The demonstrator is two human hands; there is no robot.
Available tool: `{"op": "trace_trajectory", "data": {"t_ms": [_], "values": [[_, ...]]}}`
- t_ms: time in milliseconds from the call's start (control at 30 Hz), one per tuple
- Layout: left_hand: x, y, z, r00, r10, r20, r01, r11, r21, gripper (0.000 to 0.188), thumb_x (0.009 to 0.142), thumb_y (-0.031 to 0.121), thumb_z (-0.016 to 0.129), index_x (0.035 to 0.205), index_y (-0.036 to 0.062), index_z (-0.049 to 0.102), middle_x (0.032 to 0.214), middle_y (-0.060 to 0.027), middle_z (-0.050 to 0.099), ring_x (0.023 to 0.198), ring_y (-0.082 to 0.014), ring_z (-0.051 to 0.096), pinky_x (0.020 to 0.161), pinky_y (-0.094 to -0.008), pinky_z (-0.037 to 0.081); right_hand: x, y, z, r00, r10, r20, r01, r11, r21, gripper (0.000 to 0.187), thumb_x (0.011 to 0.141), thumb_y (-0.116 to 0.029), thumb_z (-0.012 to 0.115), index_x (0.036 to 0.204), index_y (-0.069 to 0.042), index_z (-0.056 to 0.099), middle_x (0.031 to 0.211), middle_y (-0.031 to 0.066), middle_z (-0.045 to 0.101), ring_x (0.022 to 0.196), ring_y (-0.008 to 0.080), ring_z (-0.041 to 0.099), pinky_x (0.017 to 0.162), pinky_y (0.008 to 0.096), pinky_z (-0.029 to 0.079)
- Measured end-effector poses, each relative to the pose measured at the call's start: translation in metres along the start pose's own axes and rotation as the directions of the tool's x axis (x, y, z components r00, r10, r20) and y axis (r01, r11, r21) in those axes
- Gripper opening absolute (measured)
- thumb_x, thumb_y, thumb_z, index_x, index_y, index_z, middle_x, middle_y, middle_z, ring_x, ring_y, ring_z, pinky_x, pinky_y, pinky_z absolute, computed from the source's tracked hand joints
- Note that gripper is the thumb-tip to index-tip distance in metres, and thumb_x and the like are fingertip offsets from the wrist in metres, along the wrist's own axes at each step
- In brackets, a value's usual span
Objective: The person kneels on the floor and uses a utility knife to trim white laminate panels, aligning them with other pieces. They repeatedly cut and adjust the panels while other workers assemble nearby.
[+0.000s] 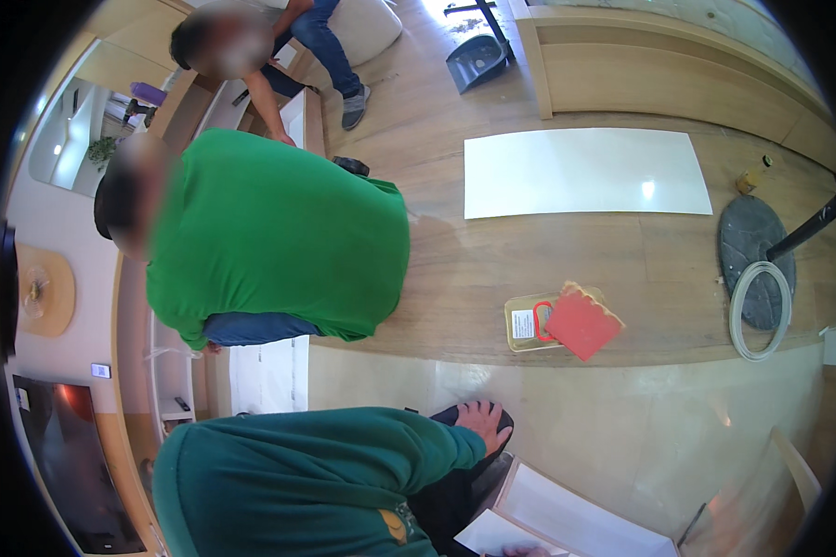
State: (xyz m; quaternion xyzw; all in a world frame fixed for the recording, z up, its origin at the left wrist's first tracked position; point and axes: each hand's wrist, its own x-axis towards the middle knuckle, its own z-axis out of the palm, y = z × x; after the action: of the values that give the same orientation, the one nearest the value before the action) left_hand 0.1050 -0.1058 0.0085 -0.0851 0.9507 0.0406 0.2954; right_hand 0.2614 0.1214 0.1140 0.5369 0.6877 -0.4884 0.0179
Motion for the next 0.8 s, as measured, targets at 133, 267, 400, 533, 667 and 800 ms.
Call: {"op": "trace_trajectory", "data": {"t_ms": [133,267,400,533,667,800], "values": [[-0.001,0.000,-0.002,1.000,-0.006,-0.006,0.006,1.000,-0.011,0.062,0.085,0.052,0.054,0.125,0.0052,0.048,0.117,-0.0210,0.049,0.109,-0.0419,0.048,0.093,-0.0597,0.035,-0.003,-0.005,0.001,1.000,0.019,0.005,-0.019,1.000,0.010,0.020,0.085,-0.015,0.056,0.078,0.004,0.058,0.064,0.0097,0.058,0.057,0.0172,0.053,0.052,0.0343,0.046],[-0.002,-0.001,0.002,1.000,0.001,-0.029,-0.002,1.000,-0.030,0.062,0.085,0.052,0.054,0.125,0.0051,0.048,0.117,-0.0214,0.049,0.108,-0.0423,0.048,0.092,-0.0600,0.035,-0.008,-0.013,0.001,0.999,0.048,0.014,-0.049,0.999,0.024,0.020,0.085,-0.015,0.056,0.078,0.003,0.058,0.063,0.0097,0.058,0.057,0.0173,0.054,0.051,0.0344,0.046],[0.000,-0.002,0.002,1.000,0.004,-0.031,-0.005,1.000,-0.028,0.062,0.085,0.051,0.053,0.126,0.0050,0.048,0.117,-0.0221,0.049,0.107,-0.0422,0.048,0.092,-0.0604,0.036,-0.017,-0.029,0.001,0.997,0.070,0.023,-0.071,0.996,0.053,0.020,0.085,-0.015,0.056,0.077,0.003,0.058,0.062,0.0096,0.057,0.056,0.0174,0.054,0.051,0.0344,0.046],[0.002,-0.001,0.003,1.000,0.005,-0.022,-0.006,0.999,-0.032,0.064,0.085,0.052,0.054,0.127,0.0051,0.048,0.117,-0.0219,0.048,0.107,-0.0415,0.048,0.093,-0.0598,0.035,-0.012,-0.017,-0.001,0.999,0.035,0.018,-0.036,0.998,0.049,0.018,0.085,-0.014,0.056,0.078,0.003,0.059,0.064,0.0096,0.058,0.057,0.0176,0.054,0.052,0.0342,0.046],[0.001,-0.001,0.000,1.000,-0.001,0.005,0.002,0.999,-0.054,0.065,0.084,0.051,0.054,0.128,0.0049,0.047,0.118,-0.0219,0.048,0.108,-0.0417,0.047,0.093,-0.0596,0.035,-0.009,-0.009,-0.002,0.999,0.032,0.002,-0.032,0.998,0.054,0.017,0.084,-0.013,0.057,0.079,0.003,0.059,0.065,0.0096,0.059,0.057,0.0177,0.054,0.053,0.0342,0.047],[0.001,-0.001,0.000,1.000,-0.003,0.004,0.003,0.999,-0.051,0.065,0.084,0.051,0.054,0.129,0.0048,0.047,0.118,-0.0220,0.048,0.109,-0.0421,0.047,0.094,-0.0595,0.035,-0.007,-0.002,-0.002,1.000,0.019,-0.016,-0.018,0.999,0.051,0.016,0.083,-0.012,0.058,0.080,0.003,0.060,0.067,0.0096,0.059,0.058,0.0178,0.055,0.054,0.0341,0.047]]}}
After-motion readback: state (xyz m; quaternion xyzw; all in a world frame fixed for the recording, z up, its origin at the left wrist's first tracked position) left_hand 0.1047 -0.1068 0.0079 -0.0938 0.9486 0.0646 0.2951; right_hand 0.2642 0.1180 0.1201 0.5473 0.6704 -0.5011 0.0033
